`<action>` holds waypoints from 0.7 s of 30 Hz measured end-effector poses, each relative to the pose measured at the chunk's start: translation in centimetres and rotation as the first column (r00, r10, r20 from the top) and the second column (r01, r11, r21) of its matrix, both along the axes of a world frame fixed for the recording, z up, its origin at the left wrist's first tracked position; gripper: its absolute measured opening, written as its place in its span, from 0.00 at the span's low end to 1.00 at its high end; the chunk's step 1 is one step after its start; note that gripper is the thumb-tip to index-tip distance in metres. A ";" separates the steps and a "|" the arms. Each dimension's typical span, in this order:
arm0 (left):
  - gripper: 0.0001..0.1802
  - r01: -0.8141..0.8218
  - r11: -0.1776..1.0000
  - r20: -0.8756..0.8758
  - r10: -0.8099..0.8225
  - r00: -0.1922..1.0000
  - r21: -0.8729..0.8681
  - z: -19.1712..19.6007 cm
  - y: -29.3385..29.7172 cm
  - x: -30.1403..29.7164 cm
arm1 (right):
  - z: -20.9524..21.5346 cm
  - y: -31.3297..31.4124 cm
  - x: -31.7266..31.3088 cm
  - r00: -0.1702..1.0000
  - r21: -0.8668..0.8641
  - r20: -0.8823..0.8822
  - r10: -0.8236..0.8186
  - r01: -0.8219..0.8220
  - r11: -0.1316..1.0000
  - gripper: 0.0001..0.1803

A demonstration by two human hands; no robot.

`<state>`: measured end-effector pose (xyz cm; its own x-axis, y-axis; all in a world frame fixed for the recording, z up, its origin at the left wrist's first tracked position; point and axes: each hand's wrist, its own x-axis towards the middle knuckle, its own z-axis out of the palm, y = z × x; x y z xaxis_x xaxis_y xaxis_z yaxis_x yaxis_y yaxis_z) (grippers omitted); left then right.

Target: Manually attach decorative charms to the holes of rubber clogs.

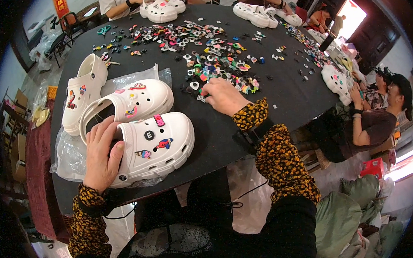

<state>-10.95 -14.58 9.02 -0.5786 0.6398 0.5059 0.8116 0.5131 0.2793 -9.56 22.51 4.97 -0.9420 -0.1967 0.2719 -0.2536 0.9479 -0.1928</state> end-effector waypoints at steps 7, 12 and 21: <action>0.23 0.008 1.000 0.021 -0.008 1.000 0.013 0.1 0.1 0.1 | -0.1 -0.1 0.0 0.999 0.023 0.046 -0.013 0.012 1.000 0.12; 0.23 0.007 1.000 0.007 -0.007 1.000 0.017 -0.1 -0.1 0.0 | -0.3 0.9 0.3 1.000 -0.009 0.030 0.003 -0.003 1.000 0.15; 0.23 -0.003 1.000 0.020 0.003 1.000 -0.001 0.0 0.0 0.0 | 0.3 0.9 0.8 0.992 0.012 0.089 -0.087 0.087 0.996 0.16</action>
<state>-10.92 -14.62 9.04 -0.5906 0.6383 0.4937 0.8042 0.5159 0.2950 -8.72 23.42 5.23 -0.9760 -0.1149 0.1848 -0.1524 0.9672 -0.2035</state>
